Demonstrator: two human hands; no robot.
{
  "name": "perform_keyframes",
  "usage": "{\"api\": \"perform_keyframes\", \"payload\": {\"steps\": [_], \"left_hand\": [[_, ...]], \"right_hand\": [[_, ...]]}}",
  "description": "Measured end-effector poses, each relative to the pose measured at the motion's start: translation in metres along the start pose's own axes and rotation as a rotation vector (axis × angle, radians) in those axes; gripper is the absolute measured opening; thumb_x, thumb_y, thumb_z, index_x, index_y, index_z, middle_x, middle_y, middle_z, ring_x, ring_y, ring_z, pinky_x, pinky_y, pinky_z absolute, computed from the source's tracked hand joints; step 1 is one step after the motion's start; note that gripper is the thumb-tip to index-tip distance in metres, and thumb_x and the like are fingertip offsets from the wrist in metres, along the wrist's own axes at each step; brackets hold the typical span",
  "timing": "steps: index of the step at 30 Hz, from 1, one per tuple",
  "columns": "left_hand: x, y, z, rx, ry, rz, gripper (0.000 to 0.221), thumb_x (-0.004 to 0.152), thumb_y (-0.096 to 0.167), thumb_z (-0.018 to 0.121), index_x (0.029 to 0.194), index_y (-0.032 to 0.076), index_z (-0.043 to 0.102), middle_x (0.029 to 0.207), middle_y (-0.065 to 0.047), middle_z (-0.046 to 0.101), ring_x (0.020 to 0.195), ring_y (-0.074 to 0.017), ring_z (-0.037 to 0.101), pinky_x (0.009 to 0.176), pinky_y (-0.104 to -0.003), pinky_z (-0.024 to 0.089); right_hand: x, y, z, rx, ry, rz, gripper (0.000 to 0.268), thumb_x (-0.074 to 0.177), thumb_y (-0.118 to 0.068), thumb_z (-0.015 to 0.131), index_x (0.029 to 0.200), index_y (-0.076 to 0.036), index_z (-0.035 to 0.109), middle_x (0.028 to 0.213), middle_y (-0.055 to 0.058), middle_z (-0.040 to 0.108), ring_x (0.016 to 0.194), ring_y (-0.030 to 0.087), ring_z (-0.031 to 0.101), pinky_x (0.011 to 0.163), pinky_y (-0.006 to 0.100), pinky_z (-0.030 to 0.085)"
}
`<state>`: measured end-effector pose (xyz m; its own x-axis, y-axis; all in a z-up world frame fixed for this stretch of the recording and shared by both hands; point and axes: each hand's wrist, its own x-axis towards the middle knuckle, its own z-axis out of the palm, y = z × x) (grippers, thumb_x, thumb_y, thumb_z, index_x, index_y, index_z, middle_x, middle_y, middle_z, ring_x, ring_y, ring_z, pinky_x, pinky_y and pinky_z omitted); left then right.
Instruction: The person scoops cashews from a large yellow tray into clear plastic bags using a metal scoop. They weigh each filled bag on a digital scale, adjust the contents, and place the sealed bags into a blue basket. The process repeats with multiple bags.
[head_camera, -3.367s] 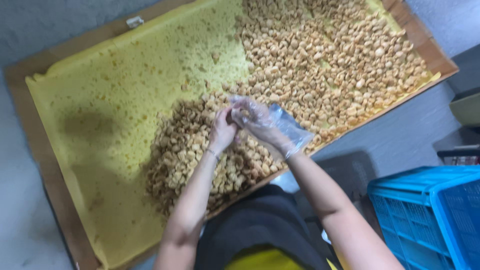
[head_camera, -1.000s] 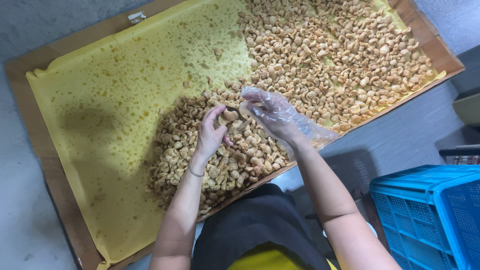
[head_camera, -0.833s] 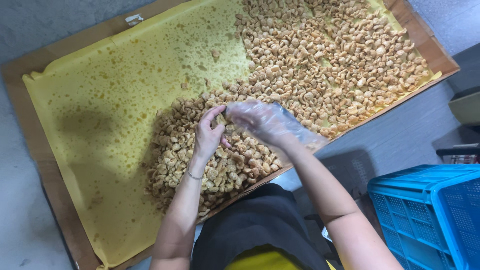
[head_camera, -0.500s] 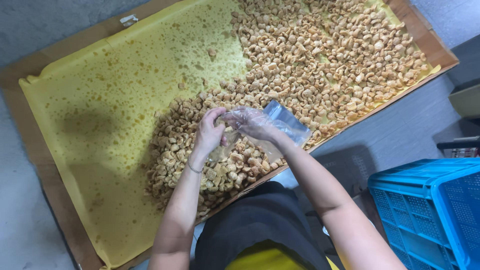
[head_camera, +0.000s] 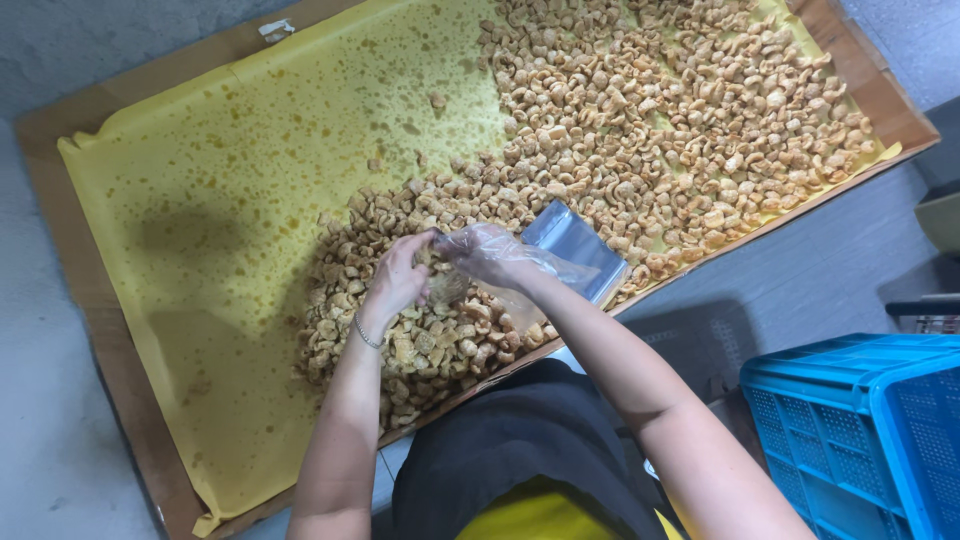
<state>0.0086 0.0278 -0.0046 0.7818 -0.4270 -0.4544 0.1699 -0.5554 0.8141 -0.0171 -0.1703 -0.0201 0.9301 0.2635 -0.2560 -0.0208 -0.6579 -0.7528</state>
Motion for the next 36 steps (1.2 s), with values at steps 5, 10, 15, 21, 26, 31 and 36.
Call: {"api": "perform_keyframes", "payload": {"steps": [5,10,15,21,26,31,36], "left_hand": [[0.001,0.004,0.002,-0.020,-0.043,-0.016,0.052,0.092,-0.012,0.044,0.144,-0.005,0.045,0.146,-0.014,0.042,0.064,-0.0183,0.069,0.055,-0.028,0.063],[0.000,0.011,0.001,-0.083,-0.034,-0.038,0.052,0.093,-0.012,0.042,0.145,-0.005,0.044,0.138,-0.018,0.046,0.066,-0.0179,0.069,0.056,-0.026,0.065],[-0.010,0.041,-0.019,-0.122,0.044,0.028,0.056,0.092,-0.010,0.045,0.147,-0.001,0.042,0.139,-0.017,0.044,0.064,-0.0188,0.069,0.051,-0.026,0.064],[0.000,0.073,-0.020,-0.025,0.066,0.125,0.058,0.089,-0.011,0.045,0.146,0.000,0.045,0.144,-0.017,0.044,0.064,-0.0184,0.070,0.051,-0.026,0.065],[0.003,0.071,-0.019,-0.002,0.088,0.158,0.055,0.088,-0.011,0.046,0.143,-0.003,0.046,0.153,-0.014,0.036,0.064,-0.0211,0.071,0.055,-0.029,0.063],[0.009,0.066,-0.010,-0.036,0.061,0.218,0.054,0.088,-0.011,0.047,0.142,-0.010,0.045,0.148,-0.014,0.043,0.068,-0.0189,0.073,0.059,-0.028,0.066],[0.017,0.062,-0.005,-0.059,0.076,0.231,0.051,0.089,-0.006,0.051,0.140,-0.011,0.047,0.144,-0.016,0.046,0.068,-0.0198,0.074,0.060,-0.028,0.066]], "right_hand": [[0.015,-0.004,0.001,-0.253,-0.100,0.115,0.033,0.094,-0.016,0.060,0.121,-0.028,0.076,0.105,0.010,0.077,0.086,0.025,0.073,0.080,0.040,0.058],[0.017,-0.009,-0.014,-0.333,-0.059,0.011,0.033,0.097,-0.020,0.060,0.125,-0.032,0.074,0.101,0.011,0.077,0.081,0.026,0.073,0.075,0.039,0.057],[-0.001,-0.022,-0.064,0.001,0.080,-0.144,0.026,0.096,-0.030,0.067,0.120,-0.020,0.070,0.104,0.006,0.076,0.090,0.021,0.076,0.080,0.034,0.060],[-0.001,-0.050,-0.073,-0.576,0.098,-0.134,0.038,0.094,-0.040,0.068,0.120,-0.013,0.069,0.099,0.011,0.072,0.096,0.029,0.070,0.083,0.043,0.056],[-0.012,-0.068,-0.086,-0.334,0.015,0.082,0.051,0.087,-0.055,0.069,0.120,-0.015,0.068,0.096,0.015,0.070,0.092,0.032,0.070,0.082,0.046,0.055],[-0.013,-0.073,-0.080,-0.434,0.019,0.217,0.055,0.090,-0.061,0.067,0.109,-0.009,0.072,0.102,0.016,0.070,0.100,0.032,0.068,0.087,0.047,0.054],[-0.013,-0.067,-0.074,-0.419,0.220,-0.021,0.047,0.092,-0.053,0.067,0.107,-0.009,0.071,0.101,0.018,0.069,0.099,0.035,0.066,0.082,0.050,0.052]]}}
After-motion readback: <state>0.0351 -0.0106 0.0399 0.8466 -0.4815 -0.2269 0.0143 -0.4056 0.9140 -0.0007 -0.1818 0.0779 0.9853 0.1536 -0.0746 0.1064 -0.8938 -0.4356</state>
